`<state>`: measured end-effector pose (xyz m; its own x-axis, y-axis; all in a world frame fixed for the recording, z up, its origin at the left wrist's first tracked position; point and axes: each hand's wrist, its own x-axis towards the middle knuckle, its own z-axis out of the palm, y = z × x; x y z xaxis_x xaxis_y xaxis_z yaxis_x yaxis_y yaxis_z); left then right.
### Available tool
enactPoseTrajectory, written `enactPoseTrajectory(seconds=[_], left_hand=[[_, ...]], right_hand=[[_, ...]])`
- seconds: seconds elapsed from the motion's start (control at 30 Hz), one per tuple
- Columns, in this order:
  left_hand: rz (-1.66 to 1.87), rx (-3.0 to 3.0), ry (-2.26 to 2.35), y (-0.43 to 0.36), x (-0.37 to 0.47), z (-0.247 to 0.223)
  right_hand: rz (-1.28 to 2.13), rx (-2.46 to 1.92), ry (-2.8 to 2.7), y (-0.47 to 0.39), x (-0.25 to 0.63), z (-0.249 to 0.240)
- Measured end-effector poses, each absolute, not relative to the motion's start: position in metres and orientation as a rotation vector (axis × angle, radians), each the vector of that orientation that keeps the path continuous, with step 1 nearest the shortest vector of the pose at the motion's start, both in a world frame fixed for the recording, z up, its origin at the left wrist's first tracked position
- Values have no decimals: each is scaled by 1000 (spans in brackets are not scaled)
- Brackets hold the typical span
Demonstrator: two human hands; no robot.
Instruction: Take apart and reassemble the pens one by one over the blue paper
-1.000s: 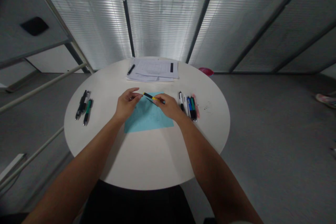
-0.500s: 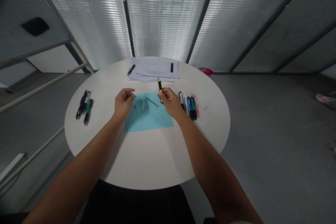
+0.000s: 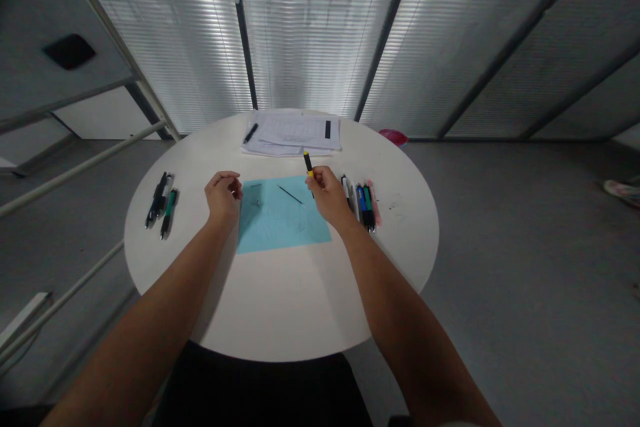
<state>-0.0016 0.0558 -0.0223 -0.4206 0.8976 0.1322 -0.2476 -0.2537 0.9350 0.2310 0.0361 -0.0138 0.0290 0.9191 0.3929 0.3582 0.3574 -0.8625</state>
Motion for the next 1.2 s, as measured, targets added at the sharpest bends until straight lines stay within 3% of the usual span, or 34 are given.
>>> enactPoseTrajectory(seconds=[0.63,1.2], left_hand=[[1849,830,1096,53,1,-18],[1836,864,1118,56,0,-20]], right_hand=[[172,-1611,-2126,25,231,-8],[1,-1821,-2328,14,217,-2]])
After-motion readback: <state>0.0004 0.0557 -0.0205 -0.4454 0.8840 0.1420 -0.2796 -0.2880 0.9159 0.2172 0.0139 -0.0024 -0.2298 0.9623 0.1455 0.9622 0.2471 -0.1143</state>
